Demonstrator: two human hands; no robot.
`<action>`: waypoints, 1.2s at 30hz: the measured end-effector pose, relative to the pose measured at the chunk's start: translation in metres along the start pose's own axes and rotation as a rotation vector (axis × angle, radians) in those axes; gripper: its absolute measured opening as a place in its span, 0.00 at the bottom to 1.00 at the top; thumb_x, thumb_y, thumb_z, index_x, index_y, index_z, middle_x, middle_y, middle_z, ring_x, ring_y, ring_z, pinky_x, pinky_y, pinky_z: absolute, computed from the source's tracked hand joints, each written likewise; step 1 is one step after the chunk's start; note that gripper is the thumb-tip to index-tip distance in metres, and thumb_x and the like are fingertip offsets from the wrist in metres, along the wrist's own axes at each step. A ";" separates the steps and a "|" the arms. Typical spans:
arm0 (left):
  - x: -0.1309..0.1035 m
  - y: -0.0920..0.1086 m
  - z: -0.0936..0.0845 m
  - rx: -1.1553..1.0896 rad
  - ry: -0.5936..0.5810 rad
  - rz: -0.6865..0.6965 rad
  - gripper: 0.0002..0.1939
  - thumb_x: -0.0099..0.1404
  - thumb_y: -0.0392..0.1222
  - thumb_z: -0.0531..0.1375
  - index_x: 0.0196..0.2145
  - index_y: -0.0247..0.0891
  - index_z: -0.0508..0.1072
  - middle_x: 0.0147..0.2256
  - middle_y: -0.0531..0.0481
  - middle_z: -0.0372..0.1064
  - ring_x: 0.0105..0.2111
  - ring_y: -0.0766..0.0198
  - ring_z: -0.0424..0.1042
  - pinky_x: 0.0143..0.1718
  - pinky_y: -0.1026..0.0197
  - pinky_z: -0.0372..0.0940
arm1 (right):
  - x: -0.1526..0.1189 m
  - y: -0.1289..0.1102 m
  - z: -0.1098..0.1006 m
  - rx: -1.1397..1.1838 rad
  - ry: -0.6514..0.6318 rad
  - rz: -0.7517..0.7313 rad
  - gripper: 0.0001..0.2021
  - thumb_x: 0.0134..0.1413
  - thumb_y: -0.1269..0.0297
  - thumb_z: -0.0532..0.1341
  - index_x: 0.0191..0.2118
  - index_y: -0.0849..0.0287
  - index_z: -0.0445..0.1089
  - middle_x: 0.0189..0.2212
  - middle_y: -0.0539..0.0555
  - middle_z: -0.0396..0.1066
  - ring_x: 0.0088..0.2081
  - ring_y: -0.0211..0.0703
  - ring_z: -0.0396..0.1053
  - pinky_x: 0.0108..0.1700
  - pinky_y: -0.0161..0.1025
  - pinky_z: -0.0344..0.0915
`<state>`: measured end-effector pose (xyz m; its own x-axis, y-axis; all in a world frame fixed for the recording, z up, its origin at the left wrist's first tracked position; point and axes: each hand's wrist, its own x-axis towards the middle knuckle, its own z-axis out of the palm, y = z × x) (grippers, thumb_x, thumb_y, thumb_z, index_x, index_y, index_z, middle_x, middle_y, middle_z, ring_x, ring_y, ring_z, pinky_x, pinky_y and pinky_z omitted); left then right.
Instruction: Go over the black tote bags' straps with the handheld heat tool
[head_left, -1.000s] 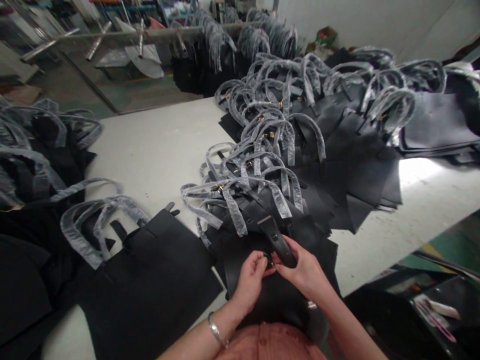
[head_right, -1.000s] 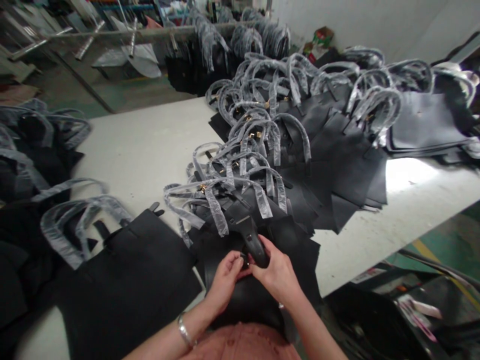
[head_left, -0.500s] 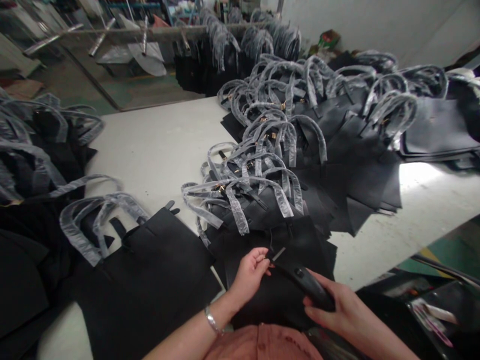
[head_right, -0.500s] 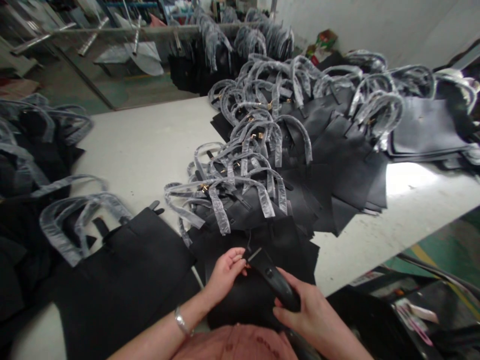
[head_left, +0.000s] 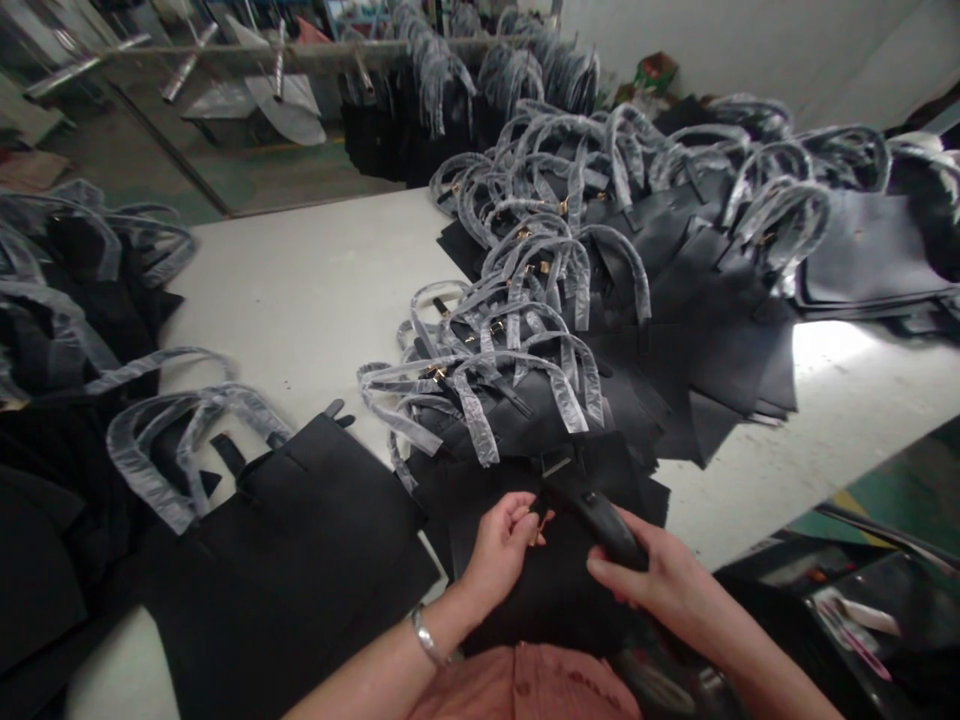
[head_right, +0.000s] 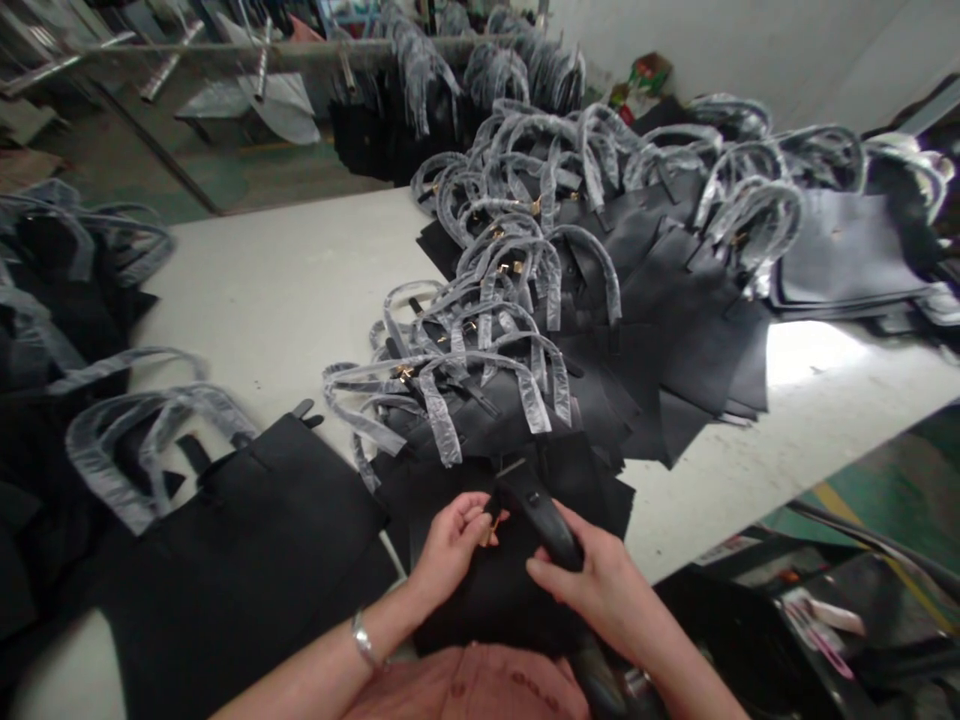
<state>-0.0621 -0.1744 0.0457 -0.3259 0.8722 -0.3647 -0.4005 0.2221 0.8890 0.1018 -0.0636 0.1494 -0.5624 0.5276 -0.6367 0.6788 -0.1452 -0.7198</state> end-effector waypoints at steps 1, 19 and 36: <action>0.000 0.000 0.000 -0.019 0.000 -0.012 0.15 0.65 0.48 0.60 0.43 0.34 0.70 0.39 0.42 0.75 0.28 0.66 0.69 0.33 0.63 0.63 | 0.001 0.001 -0.001 -0.002 0.012 0.006 0.25 0.52 0.62 0.64 0.57 0.58 0.66 0.28 0.47 0.71 0.25 0.37 0.65 0.27 0.32 0.63; 0.007 0.001 0.006 -0.594 0.075 -0.550 0.14 0.58 0.43 0.63 0.36 0.26 0.75 0.24 0.49 0.67 0.22 0.69 0.63 0.24 0.64 0.56 | -0.001 0.013 -0.005 -0.031 -0.002 0.032 0.31 0.50 0.60 0.65 0.61 0.59 0.63 0.27 0.47 0.71 0.26 0.40 0.66 0.28 0.34 0.64; 0.014 -0.020 0.014 -0.034 0.132 -0.010 0.12 0.55 0.35 0.65 0.39 0.36 0.79 0.35 0.47 0.77 0.35 0.59 0.74 0.39 0.59 0.66 | -0.004 0.015 0.006 -0.021 -0.070 0.045 0.30 0.51 0.60 0.64 0.60 0.61 0.62 0.26 0.47 0.69 0.26 0.40 0.65 0.29 0.36 0.64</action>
<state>-0.0468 -0.1607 0.0272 -0.4311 0.8046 -0.4084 -0.4320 0.2133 0.8763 0.1115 -0.0731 0.1392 -0.5617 0.4612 -0.6868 0.7137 -0.1497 -0.6843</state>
